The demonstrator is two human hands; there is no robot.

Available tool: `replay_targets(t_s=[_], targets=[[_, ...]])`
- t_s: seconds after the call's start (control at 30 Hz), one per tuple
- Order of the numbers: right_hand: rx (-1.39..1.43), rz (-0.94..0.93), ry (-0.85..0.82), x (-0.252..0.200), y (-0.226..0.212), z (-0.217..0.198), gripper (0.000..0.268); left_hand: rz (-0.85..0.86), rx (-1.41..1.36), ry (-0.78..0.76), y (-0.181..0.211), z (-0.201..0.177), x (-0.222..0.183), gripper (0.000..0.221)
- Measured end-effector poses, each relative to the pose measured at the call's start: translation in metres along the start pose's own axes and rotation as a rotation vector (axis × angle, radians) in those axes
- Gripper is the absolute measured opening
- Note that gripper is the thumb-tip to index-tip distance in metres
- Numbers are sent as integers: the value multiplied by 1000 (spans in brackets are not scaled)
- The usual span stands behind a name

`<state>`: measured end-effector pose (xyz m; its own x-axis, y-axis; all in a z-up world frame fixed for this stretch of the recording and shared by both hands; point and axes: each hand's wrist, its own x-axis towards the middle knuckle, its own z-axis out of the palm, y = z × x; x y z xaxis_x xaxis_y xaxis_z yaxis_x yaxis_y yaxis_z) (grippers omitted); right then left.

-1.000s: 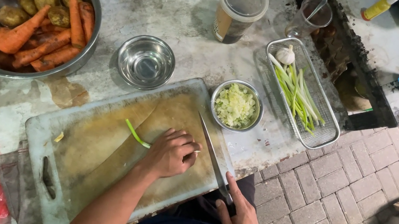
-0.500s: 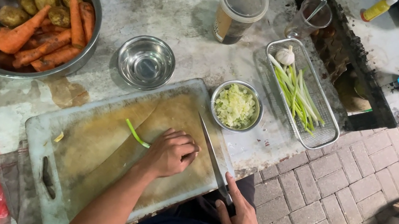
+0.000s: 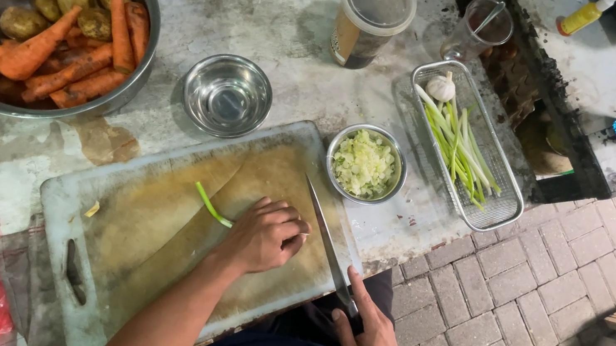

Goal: Slicing green onions on a cutting board and transferring the pieces into a bowl.

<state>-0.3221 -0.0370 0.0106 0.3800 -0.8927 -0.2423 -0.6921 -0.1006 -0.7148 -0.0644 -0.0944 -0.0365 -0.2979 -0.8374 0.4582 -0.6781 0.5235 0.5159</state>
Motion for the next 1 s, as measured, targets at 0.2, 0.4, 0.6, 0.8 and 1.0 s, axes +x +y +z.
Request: replay_targets(t_s=[0.2,0.4,0.6,0.8,1.0], targets=[[3,-34,19,-1,4,2,66,-12,-2,-18,2,-2,0,13],[7,-100,19,-1,9,4,66,-3,2,-7,1,-2,0,14],[19,-91,16,0,4,3,65,-8,-9,-14,-1,0,-2,15],[-36,-89,31,1,1,-1,60,20,-45,-26,-8,1,-3,4],[-33,-71,17,-1,-2,-5,60,62,-9,-46,-9,-2,-4,12]])
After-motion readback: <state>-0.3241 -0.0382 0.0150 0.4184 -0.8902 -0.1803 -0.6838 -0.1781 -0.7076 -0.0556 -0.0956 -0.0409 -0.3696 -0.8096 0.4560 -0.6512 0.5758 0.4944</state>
